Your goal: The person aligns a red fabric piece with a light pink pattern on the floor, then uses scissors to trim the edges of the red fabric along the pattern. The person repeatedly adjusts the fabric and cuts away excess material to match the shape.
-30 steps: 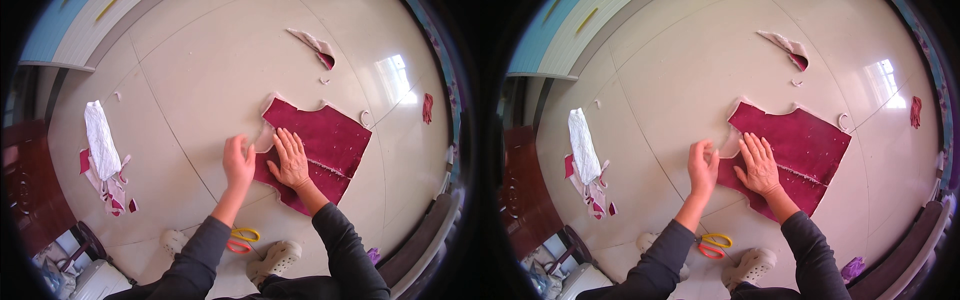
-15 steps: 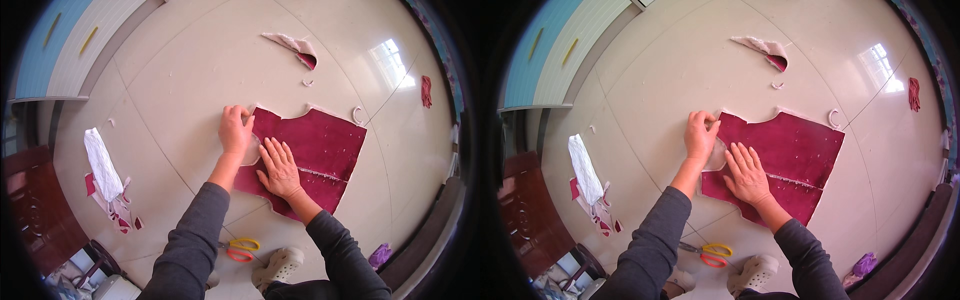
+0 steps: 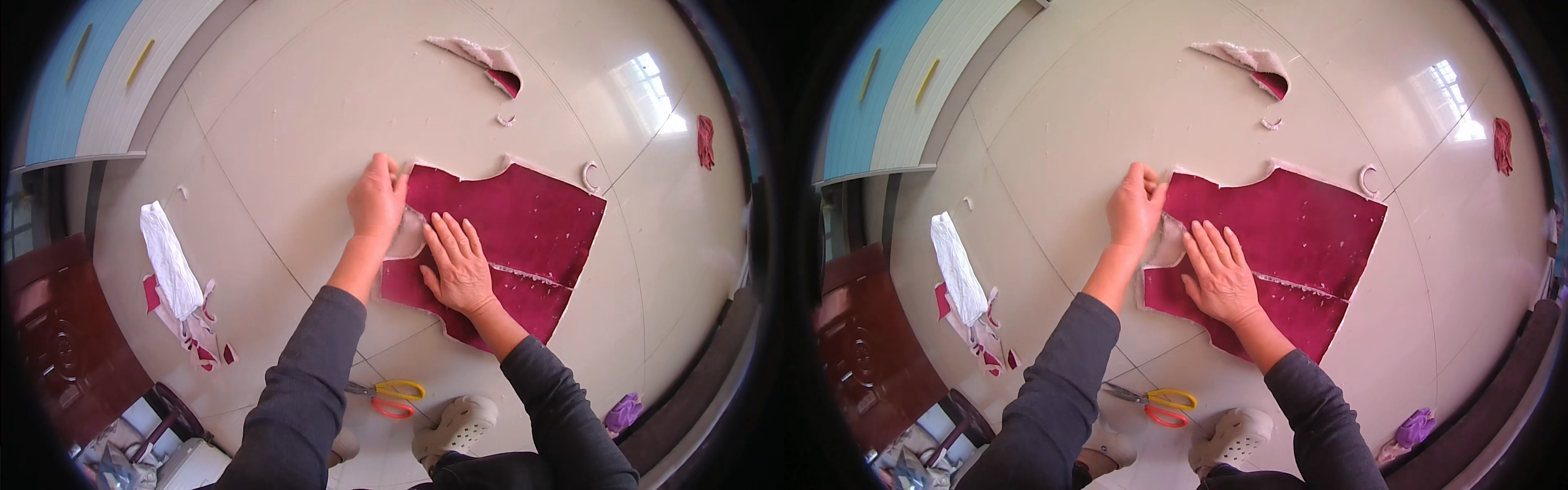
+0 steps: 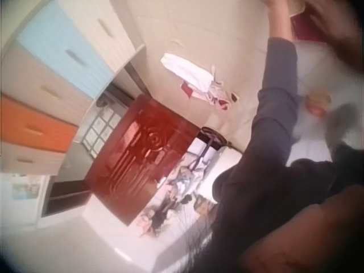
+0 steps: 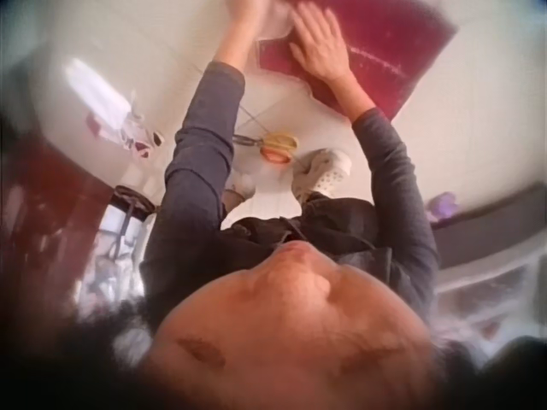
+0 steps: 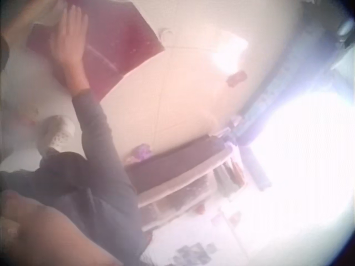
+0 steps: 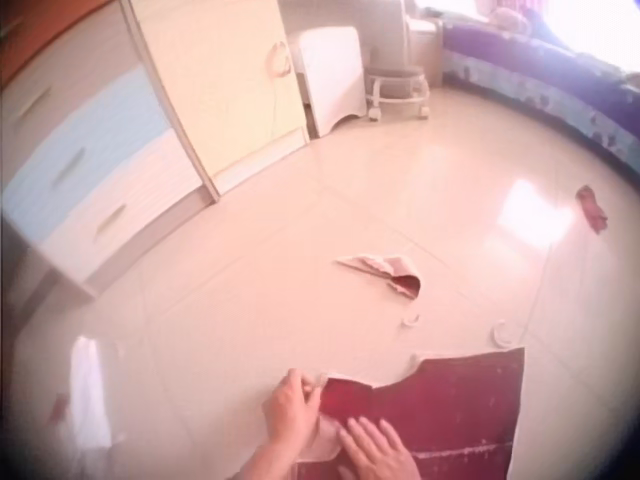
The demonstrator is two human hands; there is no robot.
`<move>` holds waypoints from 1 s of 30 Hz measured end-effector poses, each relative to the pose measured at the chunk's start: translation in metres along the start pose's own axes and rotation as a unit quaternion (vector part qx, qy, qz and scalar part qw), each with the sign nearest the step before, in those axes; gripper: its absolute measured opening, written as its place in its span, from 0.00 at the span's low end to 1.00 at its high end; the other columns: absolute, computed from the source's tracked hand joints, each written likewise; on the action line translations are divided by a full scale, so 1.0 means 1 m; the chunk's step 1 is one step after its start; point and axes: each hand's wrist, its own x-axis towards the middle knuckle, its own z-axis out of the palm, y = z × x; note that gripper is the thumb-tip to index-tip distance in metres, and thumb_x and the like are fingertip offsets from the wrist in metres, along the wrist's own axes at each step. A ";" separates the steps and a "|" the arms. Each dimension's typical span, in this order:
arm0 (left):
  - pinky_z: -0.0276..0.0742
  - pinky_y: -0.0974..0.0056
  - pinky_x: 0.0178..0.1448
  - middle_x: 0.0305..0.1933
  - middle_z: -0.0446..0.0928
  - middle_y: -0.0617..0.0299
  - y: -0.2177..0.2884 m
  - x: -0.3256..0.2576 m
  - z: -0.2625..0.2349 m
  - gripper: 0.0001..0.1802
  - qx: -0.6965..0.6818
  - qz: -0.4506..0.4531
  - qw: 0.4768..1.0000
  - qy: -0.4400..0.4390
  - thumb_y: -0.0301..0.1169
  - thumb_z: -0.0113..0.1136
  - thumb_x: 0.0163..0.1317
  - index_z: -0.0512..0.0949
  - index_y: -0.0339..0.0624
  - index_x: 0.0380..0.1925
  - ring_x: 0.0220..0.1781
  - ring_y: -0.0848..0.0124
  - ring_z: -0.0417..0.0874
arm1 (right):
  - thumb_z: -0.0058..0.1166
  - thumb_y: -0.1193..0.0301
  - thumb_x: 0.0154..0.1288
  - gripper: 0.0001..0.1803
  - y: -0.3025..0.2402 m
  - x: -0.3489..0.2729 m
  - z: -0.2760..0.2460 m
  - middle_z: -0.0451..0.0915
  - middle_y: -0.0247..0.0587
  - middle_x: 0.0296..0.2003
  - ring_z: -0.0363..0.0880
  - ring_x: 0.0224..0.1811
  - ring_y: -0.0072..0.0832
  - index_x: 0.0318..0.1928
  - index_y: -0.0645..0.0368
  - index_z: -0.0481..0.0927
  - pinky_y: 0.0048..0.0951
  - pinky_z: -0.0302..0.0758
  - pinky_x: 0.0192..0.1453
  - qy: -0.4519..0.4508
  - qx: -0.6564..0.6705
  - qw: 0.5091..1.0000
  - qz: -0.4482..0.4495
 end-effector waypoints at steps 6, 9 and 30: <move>0.79 0.65 0.41 0.36 0.79 0.58 -0.011 0.001 -0.018 0.09 -0.393 -0.070 0.909 -0.119 0.22 0.54 0.61 0.75 0.40 0.42 0.36 0.69 0.83 | 0.56 0.60 0.57 0.36 -0.001 0.001 -0.002 0.62 0.44 0.68 0.56 0.73 0.37 0.66 0.59 0.65 0.44 0.48 0.77 -0.005 -0.006 1.000 0.007; 0.79 0.68 0.49 0.46 0.79 0.55 -0.009 -0.006 -0.006 0.12 -0.427 -0.023 0.883 -0.193 0.20 0.48 0.64 0.76 0.36 0.46 0.46 0.69 0.82 | 0.57 0.60 0.56 0.38 -0.002 0.001 0.000 0.62 0.46 0.68 0.56 0.73 0.39 0.66 0.60 0.64 0.45 0.47 0.77 -0.001 0.004 1.000 -0.001; 0.68 0.56 0.65 0.58 0.72 0.51 0.001 -0.178 0.006 0.24 0.034 0.158 0.987 0.014 0.20 0.51 0.54 0.73 0.33 0.54 0.61 0.55 0.71 | 0.52 0.78 0.49 0.21 0.007 0.001 -0.019 0.76 0.39 0.45 0.73 0.47 0.38 0.47 0.57 0.80 0.37 0.70 0.51 0.066 0.022 0.997 -0.038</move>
